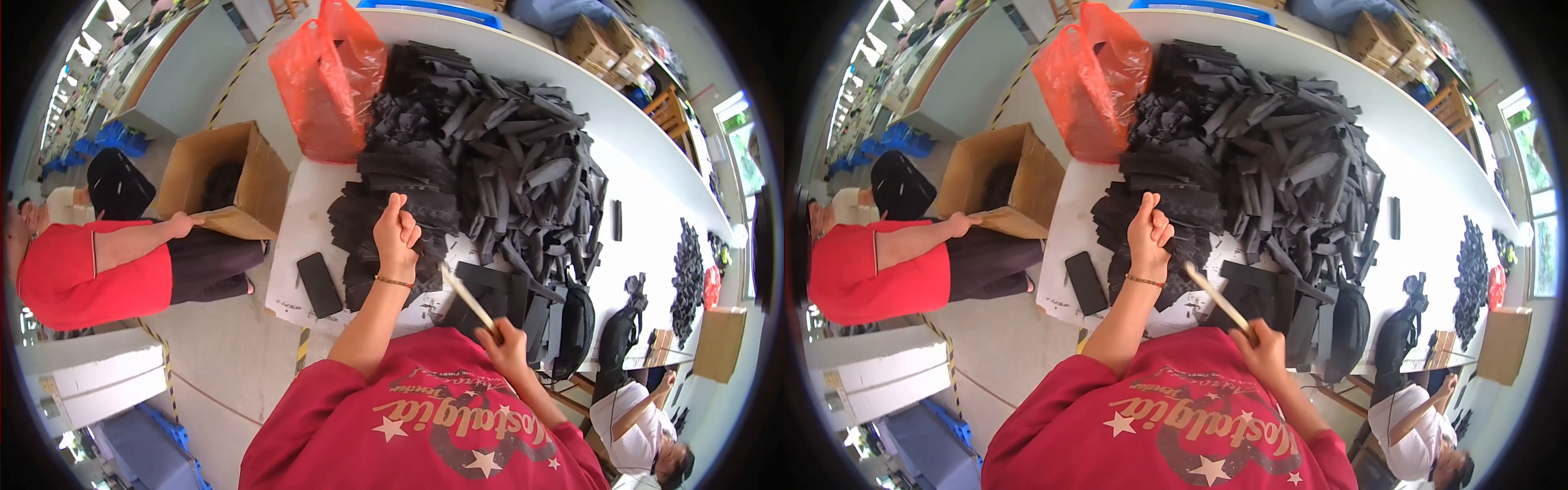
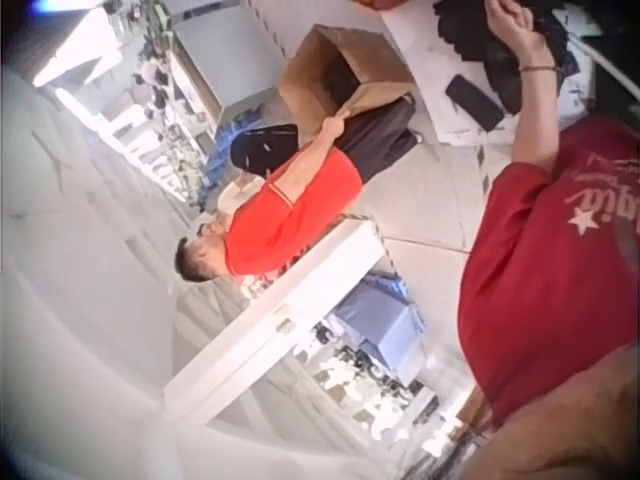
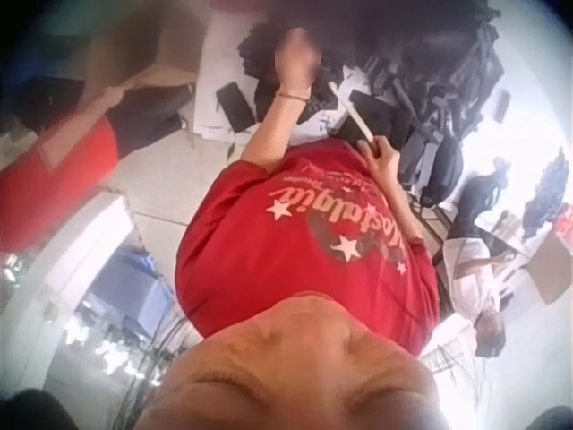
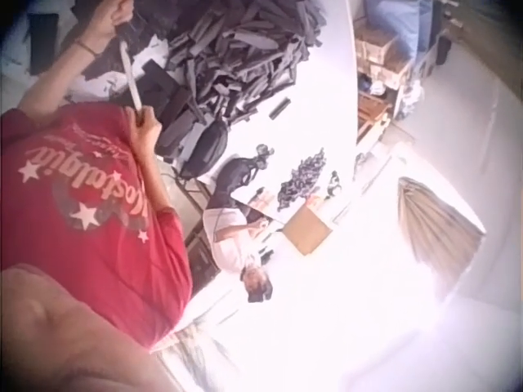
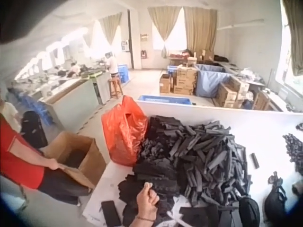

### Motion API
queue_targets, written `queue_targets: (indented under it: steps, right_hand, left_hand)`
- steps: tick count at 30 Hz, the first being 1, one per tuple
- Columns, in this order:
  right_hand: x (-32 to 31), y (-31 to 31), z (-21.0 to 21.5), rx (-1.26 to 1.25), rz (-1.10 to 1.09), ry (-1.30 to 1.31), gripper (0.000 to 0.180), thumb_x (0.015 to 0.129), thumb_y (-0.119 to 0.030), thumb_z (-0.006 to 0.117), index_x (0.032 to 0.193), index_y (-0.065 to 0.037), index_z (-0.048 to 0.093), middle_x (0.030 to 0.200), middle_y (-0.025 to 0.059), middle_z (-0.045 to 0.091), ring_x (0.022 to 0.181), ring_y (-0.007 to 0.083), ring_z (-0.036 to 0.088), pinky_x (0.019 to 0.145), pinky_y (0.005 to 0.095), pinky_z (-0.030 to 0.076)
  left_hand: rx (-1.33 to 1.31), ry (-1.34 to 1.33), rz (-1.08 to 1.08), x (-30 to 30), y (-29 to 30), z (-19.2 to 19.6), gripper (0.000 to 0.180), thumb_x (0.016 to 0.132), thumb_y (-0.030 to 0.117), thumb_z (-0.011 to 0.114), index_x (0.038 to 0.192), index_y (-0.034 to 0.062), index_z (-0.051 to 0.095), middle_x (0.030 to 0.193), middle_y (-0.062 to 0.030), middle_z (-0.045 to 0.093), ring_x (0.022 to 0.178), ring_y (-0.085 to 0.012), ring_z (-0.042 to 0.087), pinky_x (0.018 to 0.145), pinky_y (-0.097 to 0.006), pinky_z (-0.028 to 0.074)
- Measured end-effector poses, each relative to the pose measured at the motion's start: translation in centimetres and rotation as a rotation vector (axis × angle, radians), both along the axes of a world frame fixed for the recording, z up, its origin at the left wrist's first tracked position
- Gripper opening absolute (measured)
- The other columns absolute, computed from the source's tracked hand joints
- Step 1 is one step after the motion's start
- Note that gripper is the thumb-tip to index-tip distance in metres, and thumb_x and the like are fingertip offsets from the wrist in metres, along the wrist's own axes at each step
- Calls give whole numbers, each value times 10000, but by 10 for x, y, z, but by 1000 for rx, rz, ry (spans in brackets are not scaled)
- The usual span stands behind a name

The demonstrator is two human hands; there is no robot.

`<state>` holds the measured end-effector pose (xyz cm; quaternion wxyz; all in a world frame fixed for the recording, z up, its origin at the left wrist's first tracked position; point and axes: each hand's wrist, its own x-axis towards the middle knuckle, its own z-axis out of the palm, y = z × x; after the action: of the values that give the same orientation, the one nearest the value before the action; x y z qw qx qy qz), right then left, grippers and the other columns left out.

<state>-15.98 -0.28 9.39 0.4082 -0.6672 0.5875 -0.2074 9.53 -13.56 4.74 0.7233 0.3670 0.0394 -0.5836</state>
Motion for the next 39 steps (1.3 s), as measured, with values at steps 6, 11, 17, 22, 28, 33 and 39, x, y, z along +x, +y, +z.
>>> queue_targets:
  steps: [6, 11, 17, 22, 28, 33, 39]
  right_hand:
    - [76, -75, -13, -228, -111, -404, 138, 856, -36, 674, 985, -15, 628, 749, -19, 508, 619, 34, 433, 552, 203, 358]
    - [64, -96, -10, -174, -135, -502, 69, 857, -33, 658, 805, 13, 659, 762, 25, 565, 708, 94, 507, 634, 248, 407]
    - [57, -112, -1, -219, -159, -355, 55, 860, -31, 639, 854, -10, 689, 713, 51, 553, 666, 140, 518, 587, 275, 401]
    - [39, -146, 24, -435, -460, -381, 127, 919, -68, 593, 823, 5, 634, 722, 19, 603, 685, 81, 521, 611, 244, 422]
    - [-10, -199, 72, -348, -735, -455, 191, 933, -148, 597, 852, 18, 647, 722, 17, 625, 680, 68, 515, 624, 244, 424]
    - [13, -173, 73, -131, -266, -301, 190, 914, -149, 632, 901, 33, 683, 734, 5, 637, 683, 46, 514, 620, 219, 416]
    - [47, -141, 53, -10, -327, -659, 114, 894, -123, 660, 920, -13, 649, 677, -47, 538, 608, 15, 456, 535, 187, 352]
  left_hand:
    - [41, 178, -36, -38, 5, -21, 217, 946, 275, 597, 961, 60, 581, 584, 4, 490, 432, -65, 384, 412, -222, 277]
    - [-241, -788, -542, -30, 23, 10, 535, 937, 228, 606, 1381, 5, 407, 1214, -105, 568, 1096, -146, 566, 836, -250, 486]
    - [-169, -554, -987, -48, 42, 22, 269, 988, 273, 521, 988, 11, 582, 685, 3, 507, 528, -71, 475, 498, -238, 423]
    - [-263, -647, -937, -85, 57, 30, 324, 1024, 303, 415, 844, 43, 484, 580, -7, 461, 453, -89, 439, 445, -239, 376]
    - [-198, -647, -1236, -82, 108, 0, 312, 1008, 243, 413, 788, 32, 483, 624, -46, 541, 513, -127, 527, 511, -269, 423]
    - [-304, -916, -193, -77, 37, 64, 95, 934, 85, 548, 981, 19, 599, 849, -44, 625, 822, -116, 618, 734, -244, 482]
    - [-332, -640, -440, -77, 7, 46, 128, 935, 134, 613, 987, 19, 603, 813, 50, 572, 727, -15, 517, 634, -182, 409]
